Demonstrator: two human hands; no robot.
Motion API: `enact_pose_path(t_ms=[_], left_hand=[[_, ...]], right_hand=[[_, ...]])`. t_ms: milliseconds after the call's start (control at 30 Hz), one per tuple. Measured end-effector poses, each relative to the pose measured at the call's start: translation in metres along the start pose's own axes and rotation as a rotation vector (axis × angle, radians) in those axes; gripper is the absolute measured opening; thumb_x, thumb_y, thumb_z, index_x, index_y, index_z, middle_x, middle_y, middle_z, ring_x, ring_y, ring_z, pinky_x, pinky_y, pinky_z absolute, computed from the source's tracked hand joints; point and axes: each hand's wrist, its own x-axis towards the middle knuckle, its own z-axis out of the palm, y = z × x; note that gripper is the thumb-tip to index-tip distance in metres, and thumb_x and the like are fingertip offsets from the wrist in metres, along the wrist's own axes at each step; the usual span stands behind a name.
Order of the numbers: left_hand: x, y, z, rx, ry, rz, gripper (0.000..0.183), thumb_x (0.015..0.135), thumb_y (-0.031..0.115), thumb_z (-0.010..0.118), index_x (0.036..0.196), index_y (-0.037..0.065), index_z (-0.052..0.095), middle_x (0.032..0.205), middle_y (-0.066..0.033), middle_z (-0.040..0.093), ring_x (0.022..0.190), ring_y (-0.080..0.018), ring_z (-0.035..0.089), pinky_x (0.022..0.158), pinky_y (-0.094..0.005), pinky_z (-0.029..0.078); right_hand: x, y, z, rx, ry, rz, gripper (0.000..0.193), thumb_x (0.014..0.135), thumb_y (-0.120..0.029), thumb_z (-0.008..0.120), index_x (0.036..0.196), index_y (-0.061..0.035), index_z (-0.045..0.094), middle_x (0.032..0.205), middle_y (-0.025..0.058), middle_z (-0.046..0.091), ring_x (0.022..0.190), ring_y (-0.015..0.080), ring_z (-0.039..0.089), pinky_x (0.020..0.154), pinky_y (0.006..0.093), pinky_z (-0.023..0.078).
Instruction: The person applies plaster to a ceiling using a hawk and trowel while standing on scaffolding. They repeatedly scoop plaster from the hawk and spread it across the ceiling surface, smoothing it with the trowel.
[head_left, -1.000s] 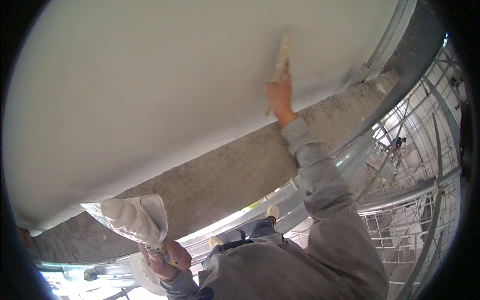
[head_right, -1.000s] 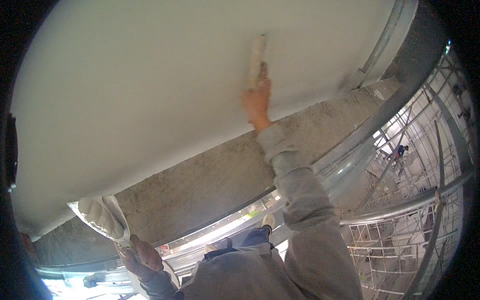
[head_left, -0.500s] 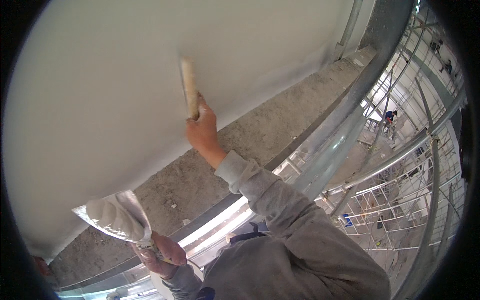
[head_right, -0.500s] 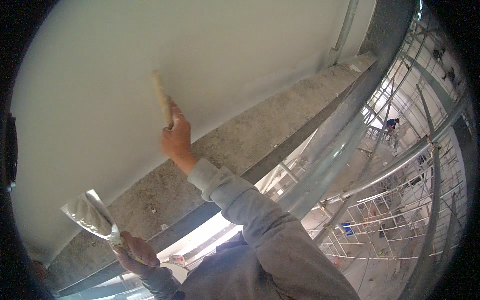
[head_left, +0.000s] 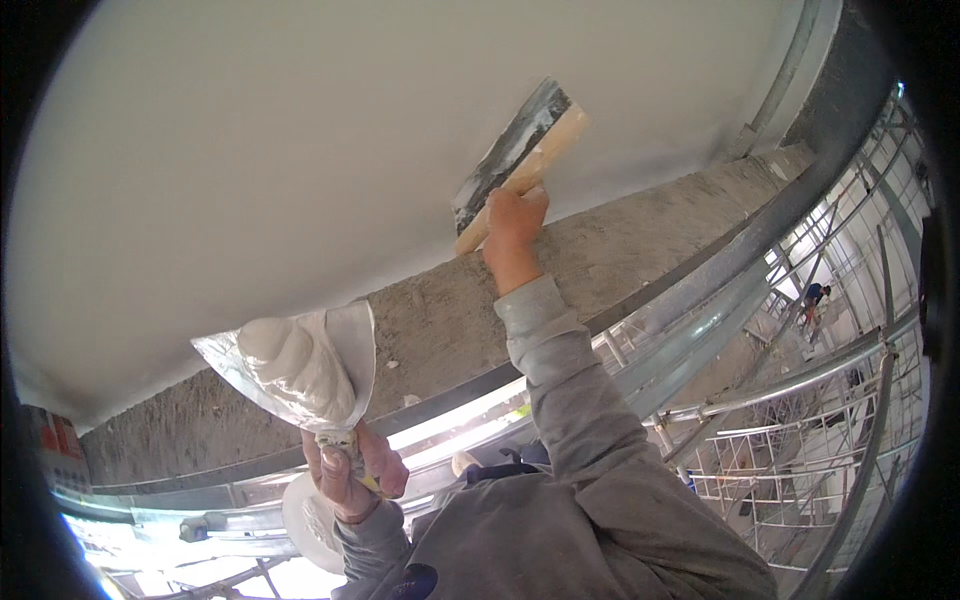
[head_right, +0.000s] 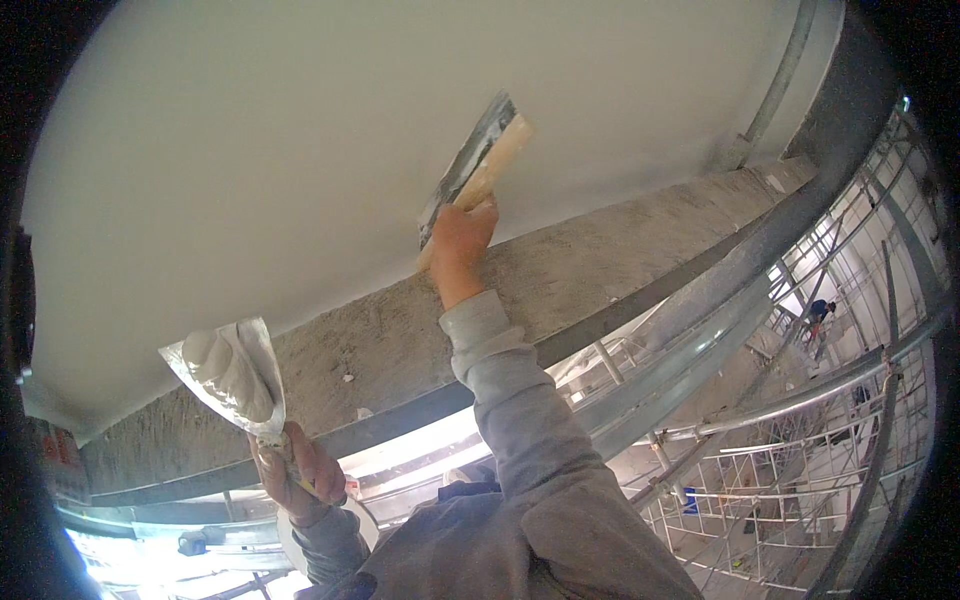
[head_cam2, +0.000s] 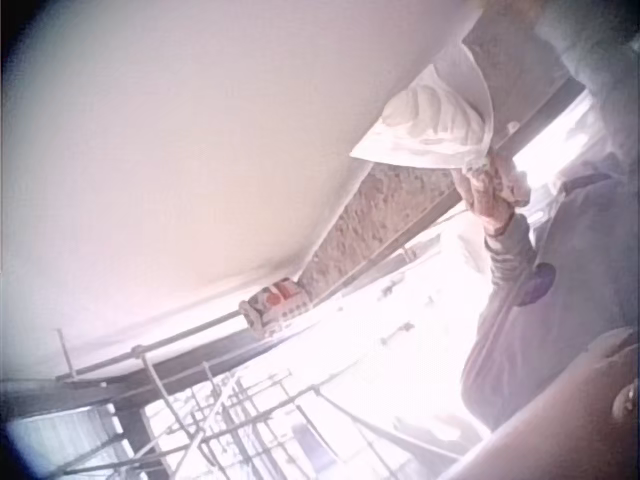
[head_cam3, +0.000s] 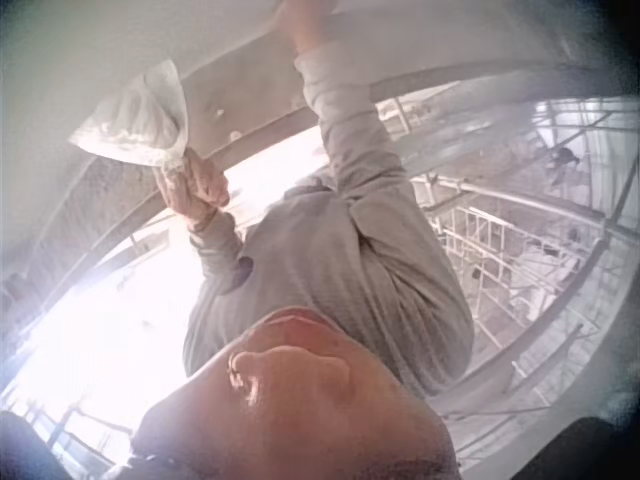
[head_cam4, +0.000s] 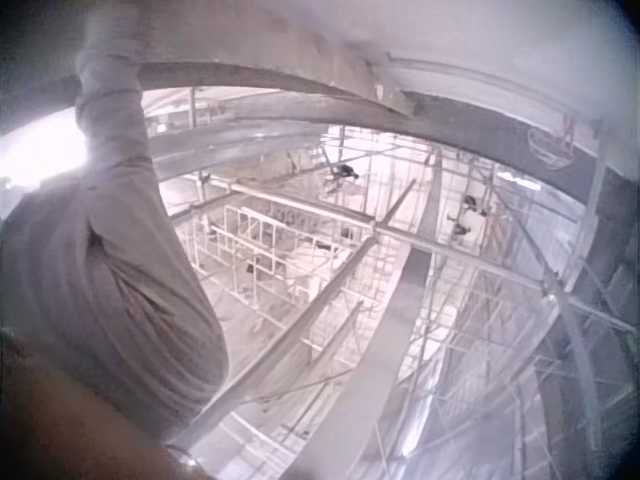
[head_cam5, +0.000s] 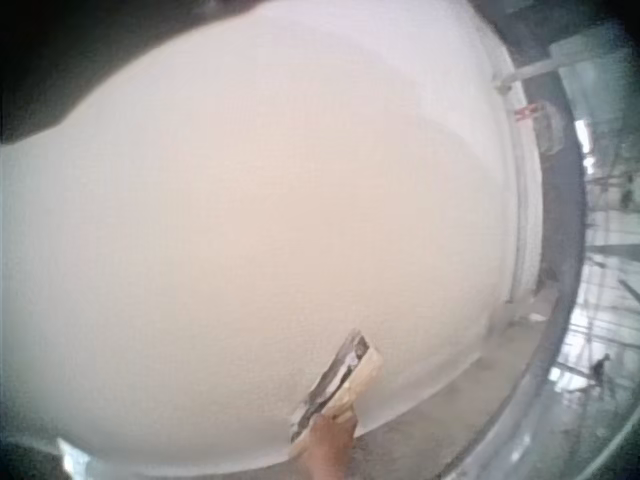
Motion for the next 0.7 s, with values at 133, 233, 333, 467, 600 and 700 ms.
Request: enact_pose_path(t_ms=[133, 233, 333, 467, 600, 700], left_hand=[[0.004, 0.005, -0.003, -0.002, -0.070, 0.027, 0.043, 0.088, 0.025, 0.034, 0.121, 0.003, 0.017, 0.060, -0.0069, 0.039, 0.032, -0.0101, 0.039, 0.021, -0.0206, 0.034], [0.003, 0.008, -0.011, 0.004, -0.074, 0.032, 0.043, 0.088, 0.026, 0.033, 0.121, 0.003, 0.017, 0.060, -0.0068, 0.039, 0.031, -0.0099, 0.038, 0.021, -0.0205, 0.034], [0.002, 0.015, -0.012, 0.010, -0.013, 0.007, 0.043, 0.089, 0.026, 0.033, 0.121, 0.003, 0.018, 0.059, -0.0064, 0.038, 0.031, -0.0097, 0.037, 0.021, -0.0203, 0.034], [0.004, 0.021, -0.018, 0.033, -0.025, 0.024, 0.040, 0.089, 0.027, 0.032, 0.119, 0.004, 0.020, 0.059, -0.0057, 0.038, 0.032, -0.0095, 0.038, 0.021, -0.0202, 0.033], [0.004, 0.021, -0.026, 0.050, 0.028, 0.010, 0.036, 0.089, 0.030, 0.031, 0.109, 0.001, 0.027, 0.055, -0.0048, 0.038, 0.030, -0.0100, 0.037, 0.020, -0.0211, 0.034], [0.001, 0.019, -0.042, -0.127, 0.063, -0.069, 0.051, 0.085, 0.029, 0.042, 0.119, -0.001, 0.021, 0.056, -0.0110, 0.040, 0.032, -0.0148, 0.040, 0.025, -0.0245, 0.034]], right_hand=[[0.007, 0.008, -0.002, 0.035, 0.026, -0.031, 0.027, 0.068, 0.005, 0.045, 0.095, 0.0037, 0.039, 0.078, 0.0058, 0.044, 0.067, 0.0121, 0.045, 0.059, 0.0247, 0.037], [0.007, 0.008, -0.004, 0.163, 0.173, 0.039, 0.032, 0.071, 0.003, 0.046, 0.102, 0.0030, 0.037, 0.080, 0.0066, 0.046, 0.070, 0.0147, 0.048, 0.061, 0.0259, 0.040], [0.014, 0.010, -0.010, 0.281, 0.281, 0.102, 0.029, 0.071, 0.000, 0.048, 0.100, 0.0015, 0.042, 0.085, 0.0078, 0.049, 0.074, 0.0181, 0.050, 0.066, 0.0286, 0.040], [0.021, 0.015, -0.016, 0.391, 0.332, 0.162, 0.025, 0.073, -0.003, 0.051, 0.097, -0.0006, 0.047, 0.092, 0.0093, 0.052, 0.080, 0.0227, 0.053, 0.071, 0.0321, 0.041], [0.021, 0.016, -0.012, 0.341, 0.288, 0.098, 0.025, 0.068, -0.003, 0.057, 0.093, -0.0026, 0.052, 0.095, 0.0096, 0.054, 0.083, 0.0275, 0.054, 0.074, 0.0373, 0.041], [0.016, 0.004, -0.026, -0.819, 0.133, -0.604, 0.031, 0.062, 0.000, 0.060, 0.092, -0.0028, 0.053, 0.093, 0.0113, 0.055, 0.083, 0.0304, 0.054, 0.073, 0.0404, 0.041]])
